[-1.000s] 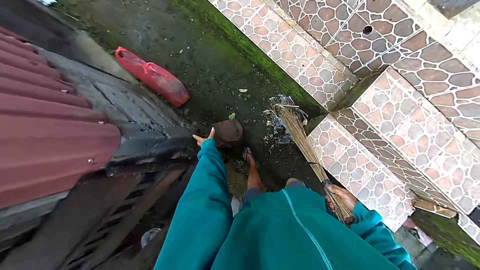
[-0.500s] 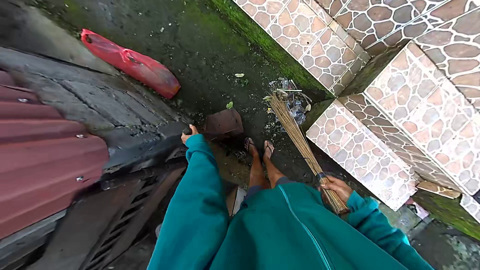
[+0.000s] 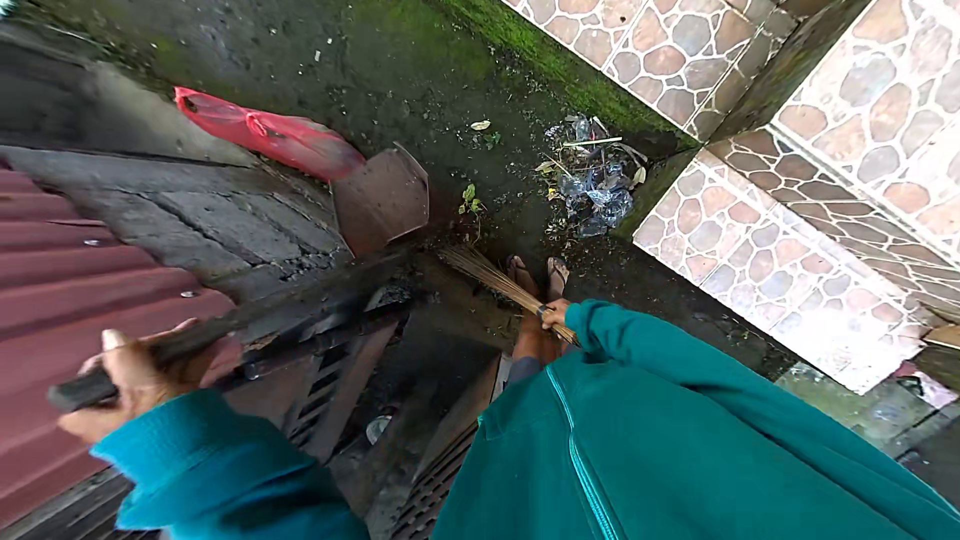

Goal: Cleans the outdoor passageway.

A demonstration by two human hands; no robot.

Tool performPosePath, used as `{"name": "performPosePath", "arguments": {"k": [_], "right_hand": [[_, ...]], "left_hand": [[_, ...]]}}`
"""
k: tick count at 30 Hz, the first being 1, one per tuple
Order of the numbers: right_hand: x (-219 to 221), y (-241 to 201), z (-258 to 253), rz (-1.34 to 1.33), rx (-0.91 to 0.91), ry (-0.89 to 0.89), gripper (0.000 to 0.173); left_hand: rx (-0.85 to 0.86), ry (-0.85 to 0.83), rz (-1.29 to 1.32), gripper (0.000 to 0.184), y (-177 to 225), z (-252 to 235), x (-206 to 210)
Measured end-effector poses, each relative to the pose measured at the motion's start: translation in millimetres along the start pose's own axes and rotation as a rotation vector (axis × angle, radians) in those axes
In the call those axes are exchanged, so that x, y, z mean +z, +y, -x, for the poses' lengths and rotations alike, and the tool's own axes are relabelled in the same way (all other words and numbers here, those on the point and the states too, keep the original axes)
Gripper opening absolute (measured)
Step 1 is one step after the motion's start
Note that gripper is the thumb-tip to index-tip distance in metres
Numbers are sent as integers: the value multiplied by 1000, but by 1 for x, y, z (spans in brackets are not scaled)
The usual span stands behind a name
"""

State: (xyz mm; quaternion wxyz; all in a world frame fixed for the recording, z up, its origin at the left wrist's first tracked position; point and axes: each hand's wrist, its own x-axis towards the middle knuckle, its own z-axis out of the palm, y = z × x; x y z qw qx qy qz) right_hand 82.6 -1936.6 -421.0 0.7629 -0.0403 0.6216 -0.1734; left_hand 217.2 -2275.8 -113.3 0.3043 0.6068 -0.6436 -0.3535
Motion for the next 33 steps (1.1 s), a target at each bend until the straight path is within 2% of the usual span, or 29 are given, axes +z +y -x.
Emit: {"name": "performPosePath", "arguments": {"k": [2, 5, 8, 11, 13, 16, 19, 21, 24, 27, 30, 33], "right_hand": [[-4, -14, -9, -112, 56, 90, 51], [-3, 14, -16, -505, 60, 311, 49], [13, 39, 24, -685, 27, 413, 52], [30, 40, 83, -655, 34, 392, 57], [41, 43, 90, -622, 11, 331, 63], [45, 25, 64, -487, 5, 172, 63], [34, -1, 10, -297, 17, 79, 53], [20, -15, -14, -289, 51, 128, 52], [-1, 2, -29, -477, 43, 324, 50], [-20, 17, 6, -614, 35, 473, 48], [-25, 47, 37, -626, 10, 555, 54], [-25, 65, 73, -626, -20, 538, 54]], "left_hand": [[36, 16, -4, 20, 4, -6, -4], [84, 25, -26, 20, 11, -13, -10], [119, 14, -26, 15, 14, -22, -16], [100, -5, -5, 12, 14, -27, -21], [98, -9, -18, 12, 14, -30, -24], [99, -14, -31, 13, 14, -33, -28], [101, -13, -21, 13, 13, -33, -31], [95, -7, -25, 13, 11, -32, -33], [82, -17, -24, 15, 8, -29, -43], [87, -36, -15, 14, 2, -26, -52], [109, -48, -1, 12, -4, -19, -59], [114, -62, 2, 11, -5, -8, -67]]}}
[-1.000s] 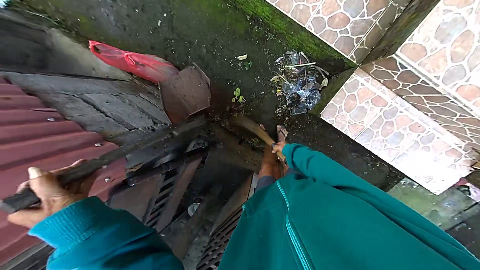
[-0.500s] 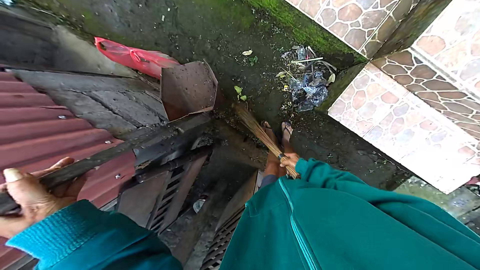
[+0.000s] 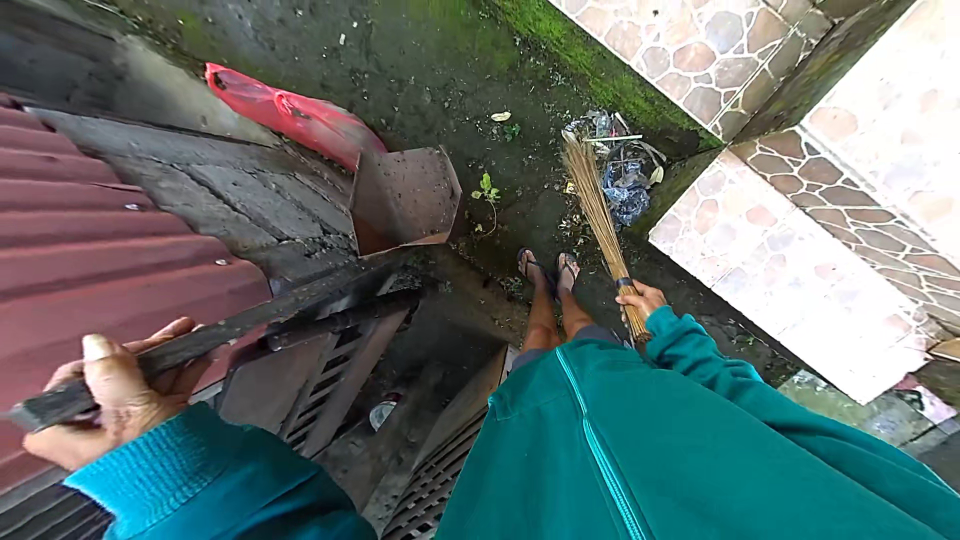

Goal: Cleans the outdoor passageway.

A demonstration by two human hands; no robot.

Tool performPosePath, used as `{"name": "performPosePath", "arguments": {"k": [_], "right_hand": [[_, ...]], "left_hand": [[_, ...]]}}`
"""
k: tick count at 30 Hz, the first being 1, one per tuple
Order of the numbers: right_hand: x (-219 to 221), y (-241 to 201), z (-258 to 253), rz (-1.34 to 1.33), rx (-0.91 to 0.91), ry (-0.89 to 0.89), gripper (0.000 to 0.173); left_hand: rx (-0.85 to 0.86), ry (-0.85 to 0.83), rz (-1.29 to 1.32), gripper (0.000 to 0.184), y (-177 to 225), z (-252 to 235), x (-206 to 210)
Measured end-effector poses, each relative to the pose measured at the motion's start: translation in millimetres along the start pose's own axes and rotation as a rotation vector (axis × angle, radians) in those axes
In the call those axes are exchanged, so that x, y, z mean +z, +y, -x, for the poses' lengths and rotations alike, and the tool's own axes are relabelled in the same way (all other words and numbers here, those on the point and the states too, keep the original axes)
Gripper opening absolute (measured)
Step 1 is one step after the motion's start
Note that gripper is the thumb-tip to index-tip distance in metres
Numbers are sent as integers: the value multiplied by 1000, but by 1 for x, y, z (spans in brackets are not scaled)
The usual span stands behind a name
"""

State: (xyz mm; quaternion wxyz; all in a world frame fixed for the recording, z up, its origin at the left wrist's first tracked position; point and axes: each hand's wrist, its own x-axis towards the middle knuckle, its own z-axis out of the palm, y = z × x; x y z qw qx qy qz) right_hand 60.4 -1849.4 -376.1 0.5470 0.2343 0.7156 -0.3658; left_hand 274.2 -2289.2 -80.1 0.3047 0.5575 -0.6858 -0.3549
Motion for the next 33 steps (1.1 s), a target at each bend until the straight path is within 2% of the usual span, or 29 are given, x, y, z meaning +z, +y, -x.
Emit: {"name": "performPosePath", "arguments": {"k": [5, 8, 9, 10, 13, 15, 16, 19, 21, 25, 27, 29, 31, 33], "right_hand": [[-16, 1, 11, 24, -57, -67, 59], [-9, -24, 21, -184, -65, -162, 37], [-7, -35, 24, -280, -38, -231, 29], [-4, -45, 23, -368, -9, -311, 24], [11, -69, 17, -517, 50, -572, 27], [34, -78, 18, -527, 85, -717, 19], [50, -83, 21, -476, 83, -733, 15], [100, -99, 32, -366, 10, -705, 19], [128, -108, 34, -359, -49, -705, 27], [179, -125, 35, -324, -45, -683, 50], [196, -139, 31, -276, -113, -679, 45], [209, -153, 24, -221, -254, -637, 38], [219, -170, 23, -159, -293, -511, 30], [226, -184, 18, -90, -256, -365, 30]], "left_hand": [[-63, 32, -11, 10, -3, 17, -13], [14, -158, 9, 22, -63, 5, -49], [39, -173, -29, 25, -71, 7, -49], [60, -158, -70, 25, -71, 13, -40], [95, -101, -183, 28, -51, 44, 14], [134, -107, -195, 33, -64, 53, 48], [146, -117, -199, 34, -75, 57, 65], [116, -140, -238, 34, -94, 74, 118], [59, -145, -251, 32, -98, 87, 148], [-10, -142, -183, 32, -106, 95, 188], [-3, -163, -116, 31, -107, 96, 201], [-15, -184, -36, 25, -108, 100, 214], [-29, -174, 41, 21, -114, 105, 230], [-37, -154, 80, 20, -118, 104, 242]]}}
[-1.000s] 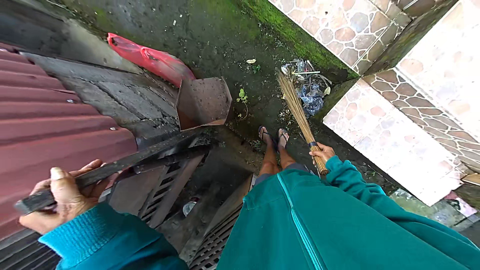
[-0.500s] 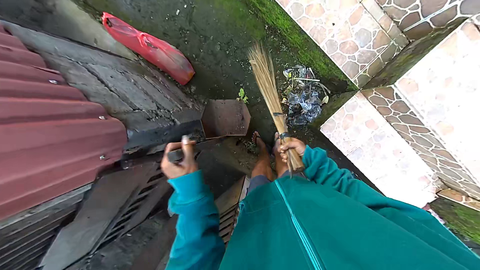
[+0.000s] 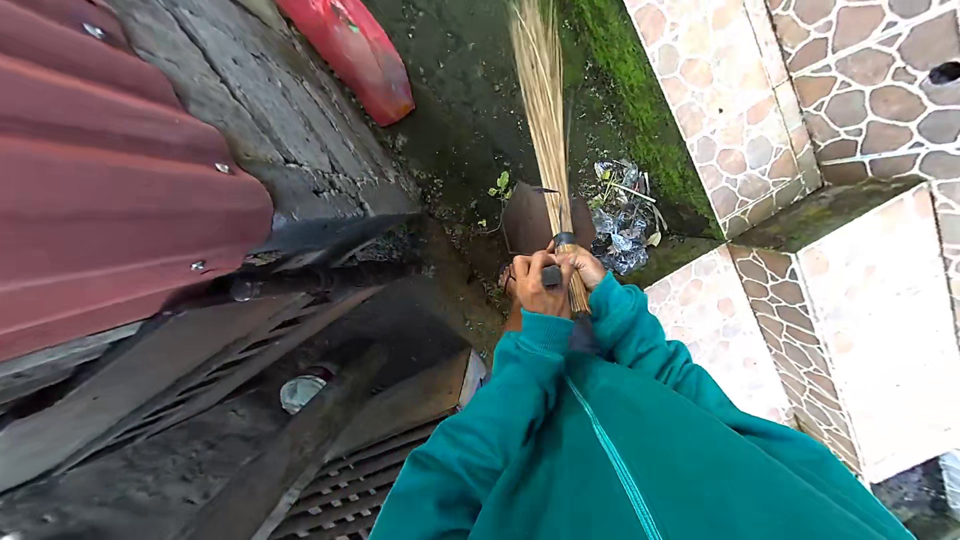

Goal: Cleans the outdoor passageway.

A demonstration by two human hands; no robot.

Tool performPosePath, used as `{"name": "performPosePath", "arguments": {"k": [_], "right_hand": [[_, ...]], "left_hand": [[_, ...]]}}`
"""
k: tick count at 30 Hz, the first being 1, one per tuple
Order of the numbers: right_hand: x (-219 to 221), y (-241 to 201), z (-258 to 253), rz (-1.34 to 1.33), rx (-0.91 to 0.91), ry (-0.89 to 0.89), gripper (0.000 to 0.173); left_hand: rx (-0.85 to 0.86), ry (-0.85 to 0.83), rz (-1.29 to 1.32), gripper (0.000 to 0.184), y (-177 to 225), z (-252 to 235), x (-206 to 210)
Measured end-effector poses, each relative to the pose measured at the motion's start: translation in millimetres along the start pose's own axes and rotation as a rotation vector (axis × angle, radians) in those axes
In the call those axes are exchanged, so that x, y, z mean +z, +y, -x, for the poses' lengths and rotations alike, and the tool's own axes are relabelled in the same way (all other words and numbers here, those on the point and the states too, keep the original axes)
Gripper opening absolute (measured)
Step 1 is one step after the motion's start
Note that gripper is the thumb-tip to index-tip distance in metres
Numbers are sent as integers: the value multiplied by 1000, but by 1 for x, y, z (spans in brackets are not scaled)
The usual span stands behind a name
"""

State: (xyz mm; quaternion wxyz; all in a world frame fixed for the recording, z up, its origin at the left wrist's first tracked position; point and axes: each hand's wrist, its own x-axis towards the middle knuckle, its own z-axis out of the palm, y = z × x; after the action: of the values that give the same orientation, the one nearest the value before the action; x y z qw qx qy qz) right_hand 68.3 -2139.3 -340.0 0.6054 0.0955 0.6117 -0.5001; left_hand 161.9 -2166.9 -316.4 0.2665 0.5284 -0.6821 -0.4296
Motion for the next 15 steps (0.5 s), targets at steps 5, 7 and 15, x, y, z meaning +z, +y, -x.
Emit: {"name": "performPosePath", "arguments": {"k": [5, 7, 15], "right_hand": [[-29, -32, -36, 144, 95, -32, 31], [-45, -42, -48, 230, 69, -39, 41], [-127, -107, -144, 418, 143, 31, 46]], "left_hand": [[-30, -149, 159, 35, 6, -5, 17], [35, -284, 220, 56, -1, 0, 16], [-457, -552, -68, 38, -131, -34, 36]]}}
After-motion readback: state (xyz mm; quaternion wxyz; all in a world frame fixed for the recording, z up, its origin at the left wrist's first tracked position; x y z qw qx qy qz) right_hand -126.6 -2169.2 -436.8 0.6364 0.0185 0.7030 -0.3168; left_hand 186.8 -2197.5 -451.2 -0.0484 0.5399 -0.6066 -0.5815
